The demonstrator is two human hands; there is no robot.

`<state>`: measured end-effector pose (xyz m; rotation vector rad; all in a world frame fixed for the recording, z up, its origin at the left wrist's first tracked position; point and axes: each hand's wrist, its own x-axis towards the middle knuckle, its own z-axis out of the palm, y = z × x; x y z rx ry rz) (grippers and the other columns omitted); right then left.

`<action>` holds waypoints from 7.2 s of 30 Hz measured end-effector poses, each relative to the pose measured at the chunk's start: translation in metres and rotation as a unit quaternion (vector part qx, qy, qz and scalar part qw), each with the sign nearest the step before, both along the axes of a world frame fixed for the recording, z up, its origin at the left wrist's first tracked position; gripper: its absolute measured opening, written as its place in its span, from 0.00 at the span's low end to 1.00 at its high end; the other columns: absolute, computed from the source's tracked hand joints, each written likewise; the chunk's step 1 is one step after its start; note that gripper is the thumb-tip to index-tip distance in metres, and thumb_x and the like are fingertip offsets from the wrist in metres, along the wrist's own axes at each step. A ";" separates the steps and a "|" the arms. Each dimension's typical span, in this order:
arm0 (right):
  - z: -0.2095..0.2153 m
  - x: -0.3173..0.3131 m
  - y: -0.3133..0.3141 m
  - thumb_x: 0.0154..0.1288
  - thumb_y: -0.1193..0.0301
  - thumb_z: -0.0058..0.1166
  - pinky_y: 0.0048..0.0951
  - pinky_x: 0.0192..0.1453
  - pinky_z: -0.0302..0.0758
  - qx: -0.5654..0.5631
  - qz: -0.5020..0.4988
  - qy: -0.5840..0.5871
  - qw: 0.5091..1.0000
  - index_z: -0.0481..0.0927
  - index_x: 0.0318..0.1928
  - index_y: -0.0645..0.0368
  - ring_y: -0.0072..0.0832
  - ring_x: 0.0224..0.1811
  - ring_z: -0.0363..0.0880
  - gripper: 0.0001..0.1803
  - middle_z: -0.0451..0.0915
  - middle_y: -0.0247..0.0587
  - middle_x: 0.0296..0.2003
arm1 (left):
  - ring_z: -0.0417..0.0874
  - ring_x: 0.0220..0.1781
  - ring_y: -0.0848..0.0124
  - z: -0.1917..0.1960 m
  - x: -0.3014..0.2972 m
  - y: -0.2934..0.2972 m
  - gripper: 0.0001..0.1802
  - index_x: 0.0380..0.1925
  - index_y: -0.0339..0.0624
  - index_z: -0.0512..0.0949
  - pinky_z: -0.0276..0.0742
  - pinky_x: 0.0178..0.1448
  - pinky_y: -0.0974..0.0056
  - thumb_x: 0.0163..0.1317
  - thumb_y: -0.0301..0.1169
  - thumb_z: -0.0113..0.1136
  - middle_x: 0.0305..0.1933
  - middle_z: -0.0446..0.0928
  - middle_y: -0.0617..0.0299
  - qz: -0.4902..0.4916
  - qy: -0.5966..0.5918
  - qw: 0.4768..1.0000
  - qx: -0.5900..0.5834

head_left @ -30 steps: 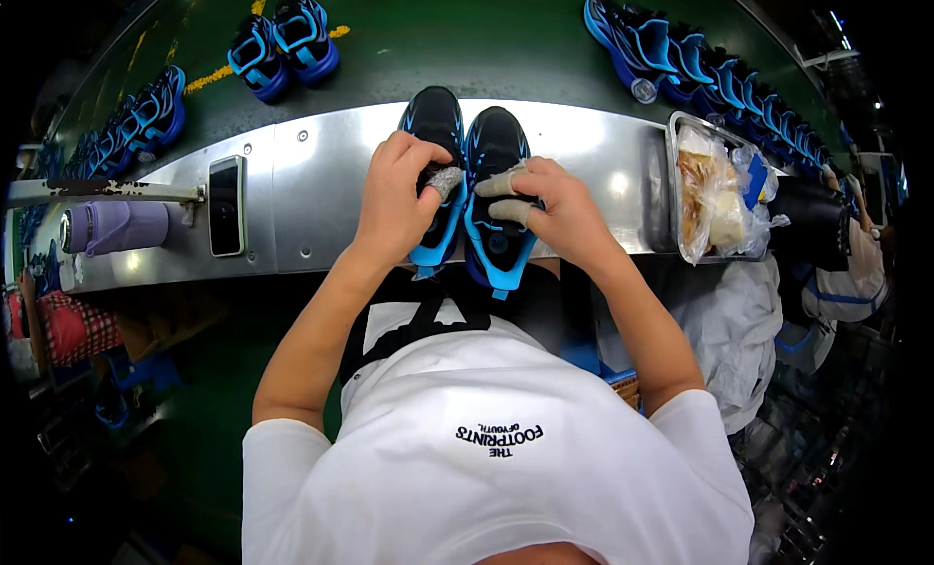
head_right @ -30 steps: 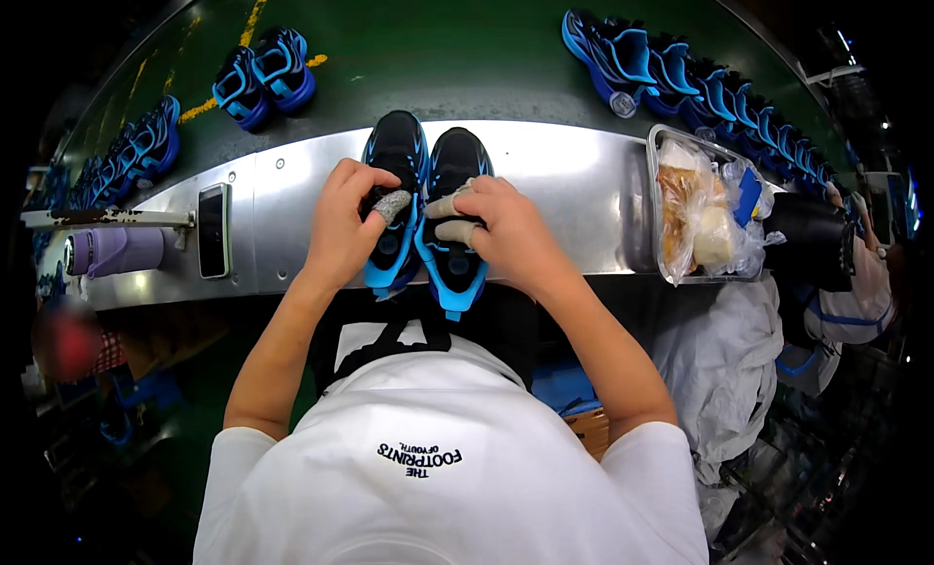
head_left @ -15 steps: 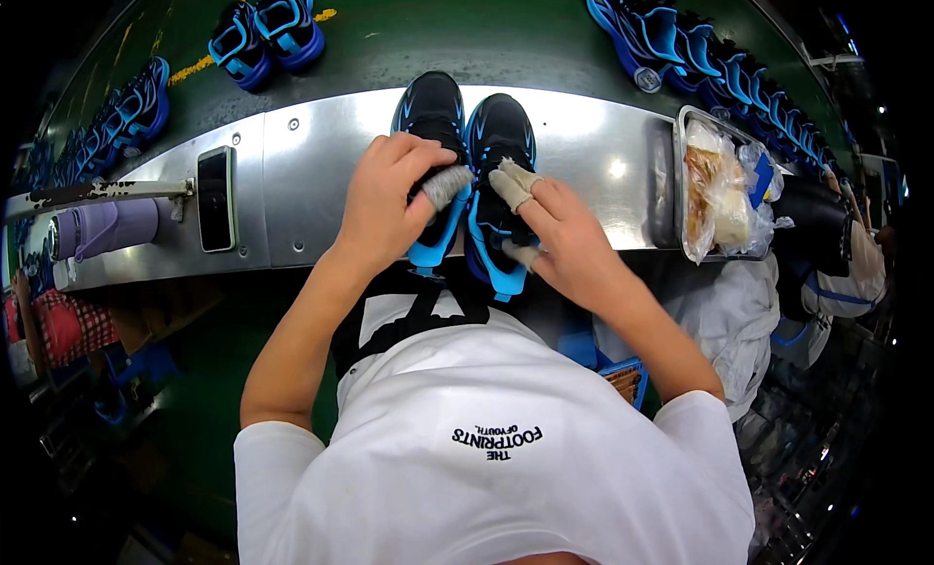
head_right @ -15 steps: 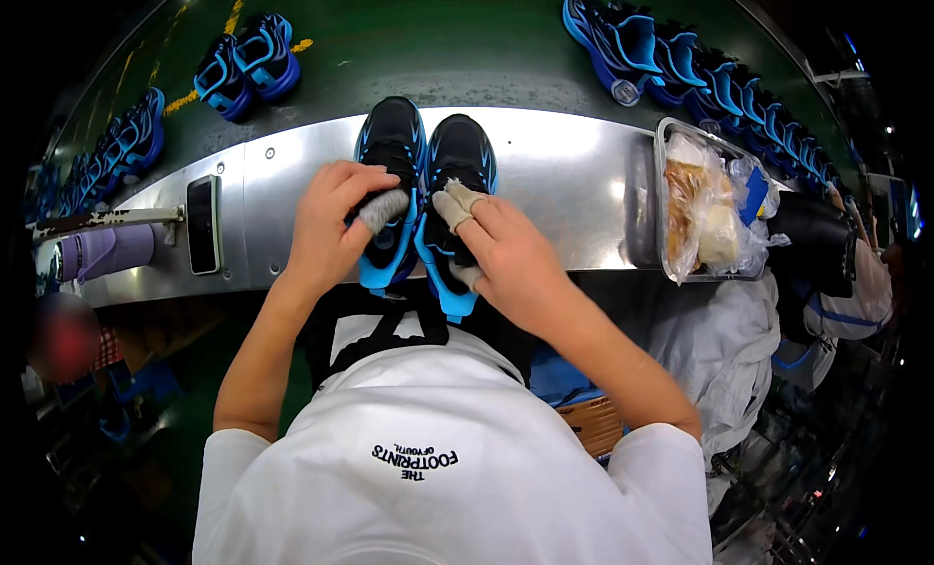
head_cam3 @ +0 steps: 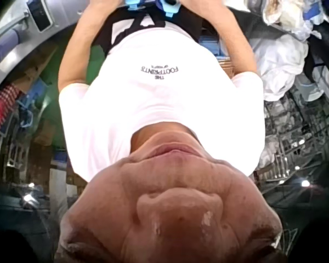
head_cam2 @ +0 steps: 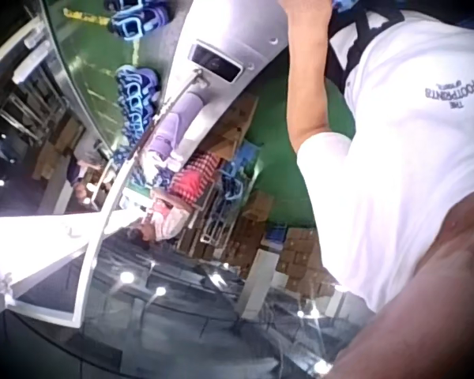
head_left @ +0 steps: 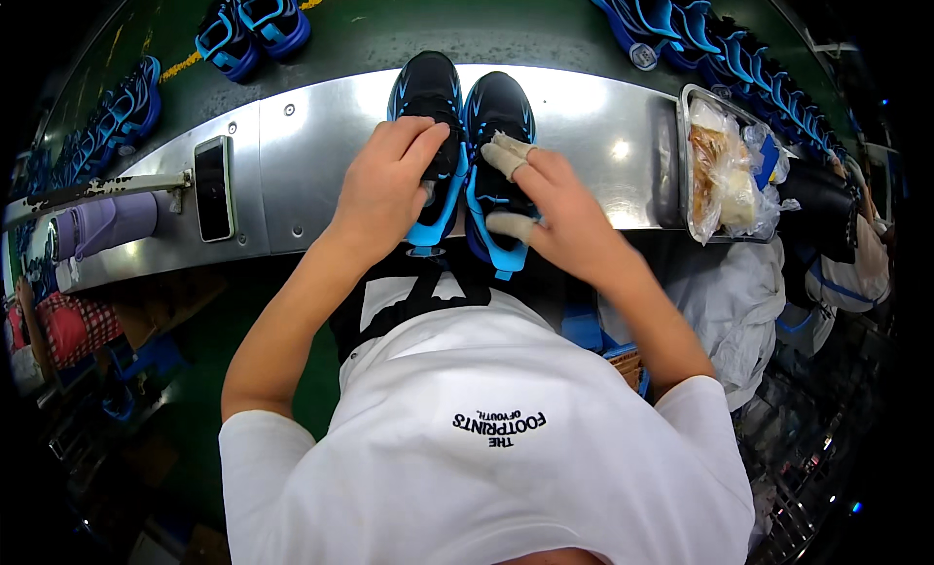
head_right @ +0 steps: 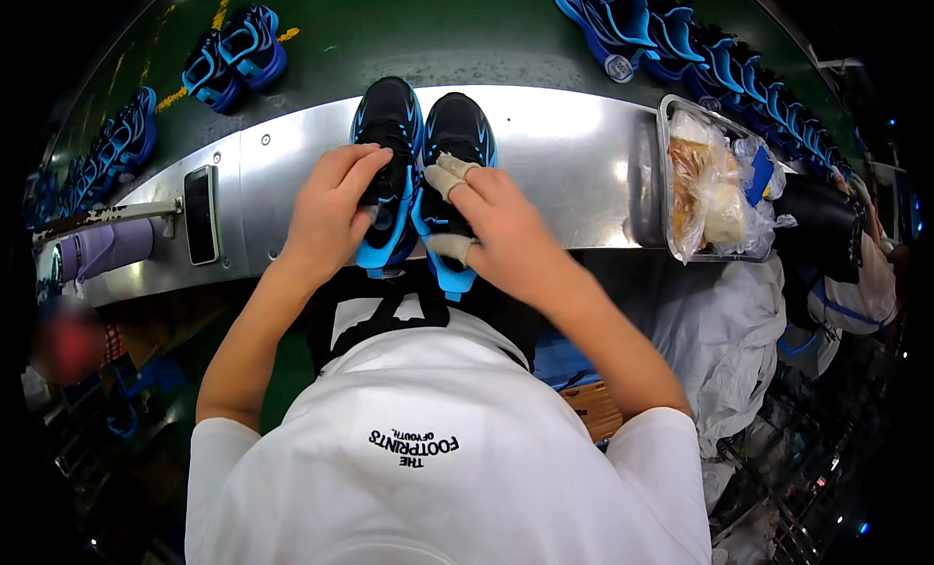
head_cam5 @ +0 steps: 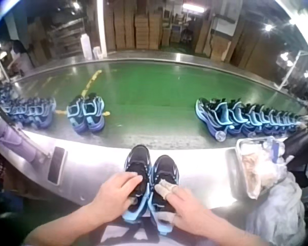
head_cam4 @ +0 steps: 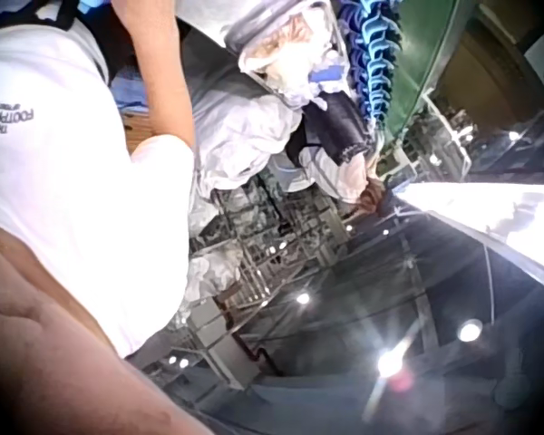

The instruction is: The person wipes the exterior surfaces and midsoles of a pair of black and blue sneakers using a small piece of cloth while wearing protective finger cots.

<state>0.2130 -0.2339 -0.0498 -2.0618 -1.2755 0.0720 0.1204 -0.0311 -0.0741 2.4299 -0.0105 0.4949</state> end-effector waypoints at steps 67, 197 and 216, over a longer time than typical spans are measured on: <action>0.011 0.048 -0.006 0.53 0.64 0.68 0.29 0.35 0.71 -0.092 0.028 0.166 0.981 0.86 0.46 0.51 0.29 0.29 0.72 0.18 0.73 0.37 0.30 | 0.71 0.39 0.76 0.013 0.020 0.022 0.24 0.52 0.40 0.79 0.68 0.48 0.72 0.52 0.18 0.57 0.42 0.74 0.66 -0.038 0.175 0.947 -0.268; -0.007 0.045 0.079 0.53 0.63 0.68 0.35 0.39 0.73 -0.072 0.112 0.177 0.975 0.84 0.48 0.49 0.36 0.34 0.76 0.19 0.75 0.43 0.31 | 0.69 0.30 0.81 0.005 -0.041 -0.017 0.09 0.41 0.37 0.80 0.66 0.36 0.75 0.67 0.25 0.52 0.38 0.79 0.63 0.081 0.229 0.786 -0.569; -0.004 0.030 0.075 0.56 0.69 0.65 0.31 0.46 0.72 -0.100 0.046 0.104 0.988 0.79 0.58 0.50 0.29 0.39 0.73 0.26 0.76 0.38 0.38 | 0.68 0.28 0.81 0.001 -0.041 -0.021 0.09 0.41 0.38 0.81 0.65 0.35 0.75 0.67 0.26 0.53 0.36 0.80 0.62 0.098 0.204 0.755 -0.615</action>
